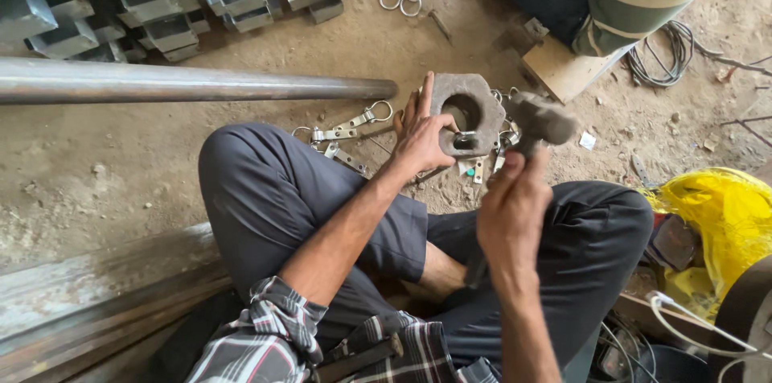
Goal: The person assembles small metal components into larger structures by hand and using a hammer. They position metal hooks, loops, and hinges onto a hexagonal metal base, occasionally using a small hammer to secure parts in place.
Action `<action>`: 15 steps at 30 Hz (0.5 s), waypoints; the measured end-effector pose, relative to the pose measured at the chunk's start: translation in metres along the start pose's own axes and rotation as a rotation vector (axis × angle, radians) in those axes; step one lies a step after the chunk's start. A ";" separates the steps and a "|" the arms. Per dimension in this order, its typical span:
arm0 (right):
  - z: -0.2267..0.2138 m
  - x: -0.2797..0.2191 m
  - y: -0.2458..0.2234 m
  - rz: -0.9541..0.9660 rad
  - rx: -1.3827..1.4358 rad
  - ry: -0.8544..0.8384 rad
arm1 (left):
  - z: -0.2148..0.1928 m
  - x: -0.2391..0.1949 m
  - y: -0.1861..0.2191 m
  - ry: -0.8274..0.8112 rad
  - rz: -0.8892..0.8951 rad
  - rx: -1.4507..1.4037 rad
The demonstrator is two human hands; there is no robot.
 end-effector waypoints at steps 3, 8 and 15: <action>0.033 0.012 0.030 0.111 -0.049 -0.133 | 0.009 0.004 -0.006 -0.079 -0.050 -0.011; -0.007 0.022 0.013 0.141 0.046 -0.120 | 0.017 0.001 -0.012 -0.037 -0.049 0.053; 0.013 0.014 0.017 0.075 0.096 -0.100 | 0.013 0.004 -0.012 -0.060 -0.063 0.017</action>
Point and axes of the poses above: each hand's wrist, its own x-axis towards the middle knuckle, its own z-axis out of the palm, y = z × x, the point moved 10 cm from there along x, towards the middle knuckle, and after that the axes turned 10 degrees about x, right-handed, at the moved point
